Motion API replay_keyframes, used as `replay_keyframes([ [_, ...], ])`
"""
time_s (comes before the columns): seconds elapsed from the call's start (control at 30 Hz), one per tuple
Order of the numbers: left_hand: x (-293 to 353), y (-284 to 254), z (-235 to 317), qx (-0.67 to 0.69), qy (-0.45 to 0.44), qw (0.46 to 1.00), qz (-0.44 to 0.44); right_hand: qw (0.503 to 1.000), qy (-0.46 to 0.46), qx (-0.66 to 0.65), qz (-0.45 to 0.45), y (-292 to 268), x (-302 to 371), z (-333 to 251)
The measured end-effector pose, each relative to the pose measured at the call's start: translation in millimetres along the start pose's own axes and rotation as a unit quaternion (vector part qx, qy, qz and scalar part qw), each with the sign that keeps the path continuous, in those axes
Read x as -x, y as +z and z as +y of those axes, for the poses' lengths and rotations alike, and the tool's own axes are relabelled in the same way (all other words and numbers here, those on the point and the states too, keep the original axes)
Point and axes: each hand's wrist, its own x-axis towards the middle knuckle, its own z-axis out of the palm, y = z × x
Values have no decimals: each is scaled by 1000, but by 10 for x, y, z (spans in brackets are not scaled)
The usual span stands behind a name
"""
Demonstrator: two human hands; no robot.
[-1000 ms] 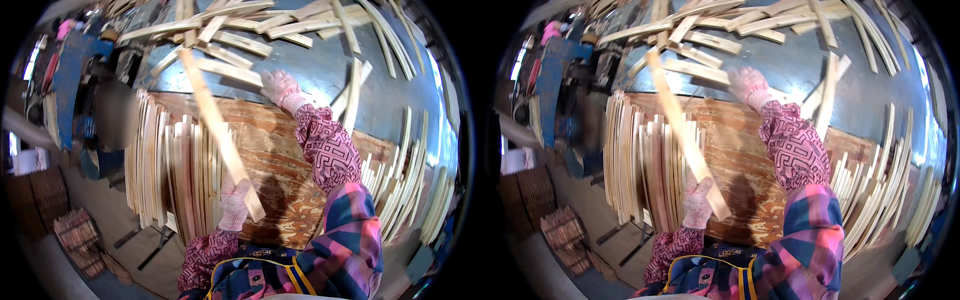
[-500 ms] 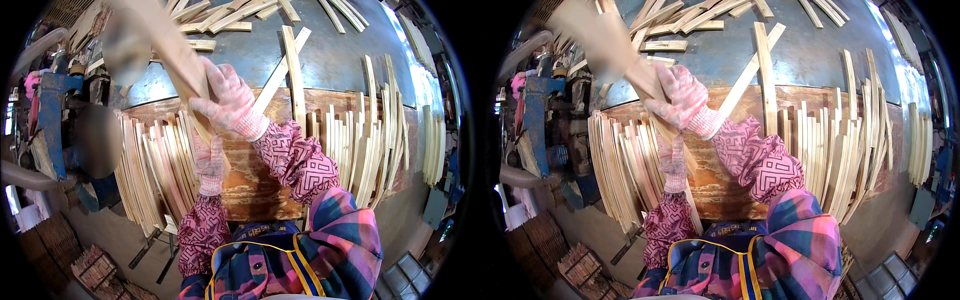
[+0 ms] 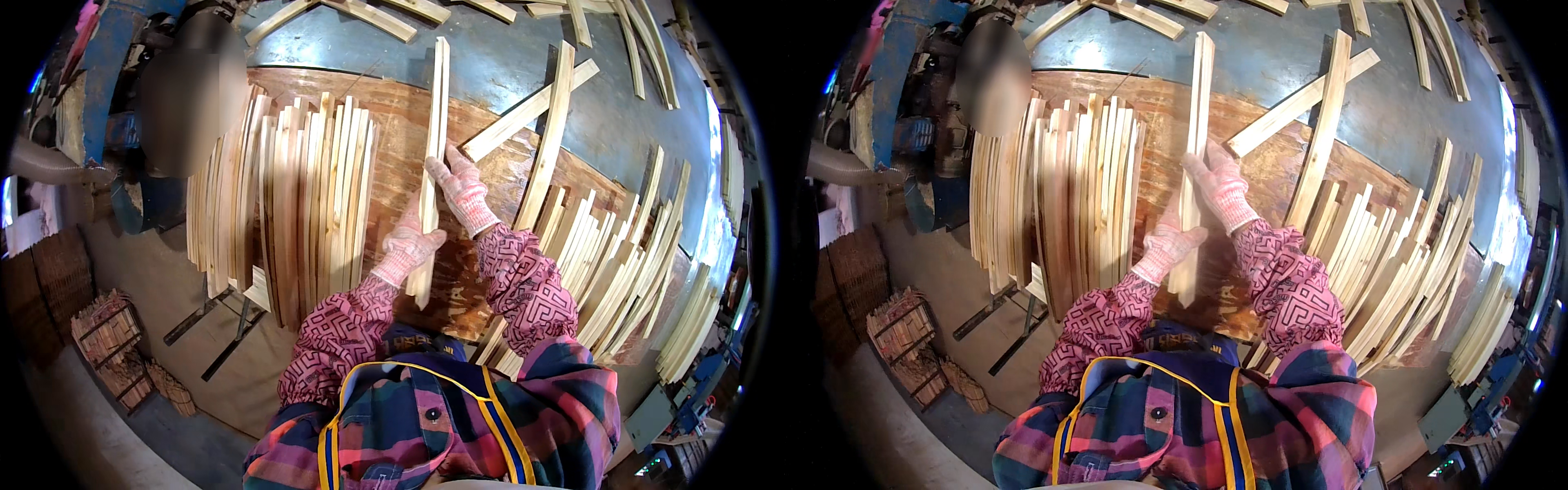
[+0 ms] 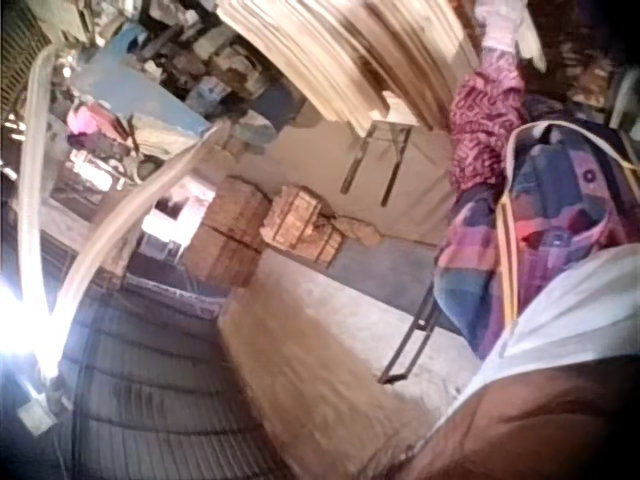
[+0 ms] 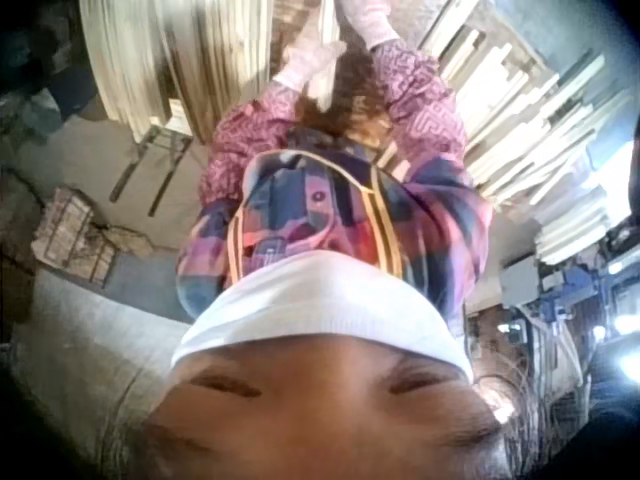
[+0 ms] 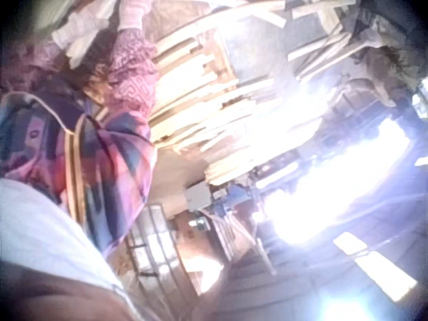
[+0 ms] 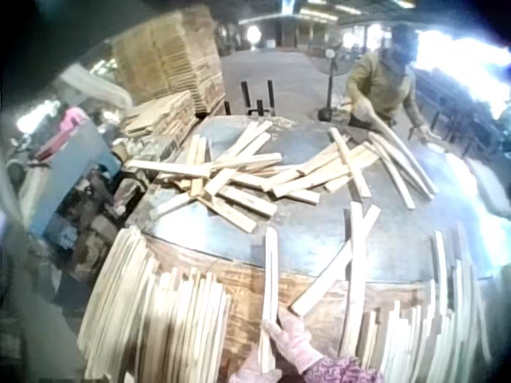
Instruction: The person repeatedly picks up thin wooden planks from a pile on the floor and places them into a neat vertical stack on a workbench. The person handles the planks one at a time, aligning them carefully within the growing stack.
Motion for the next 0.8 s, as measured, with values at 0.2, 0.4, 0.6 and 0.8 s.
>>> replay_keyframes([
  [0.2,407,-309,-467,-252,-1,962,100,897,123,402,139,-954,-624,356],
  [0.4,1141,-1002,-875,-311,52,920,234,854,389,311,150,-1304,-1294,581],
  [0.6,1341,-1000,-1641,-400,-207,867,213,880,363,272,138,-1049,-1661,686],
  [0.8,916,-795,-529,-273,275,828,405,902,287,-298,125,-943,-679,-39],
])
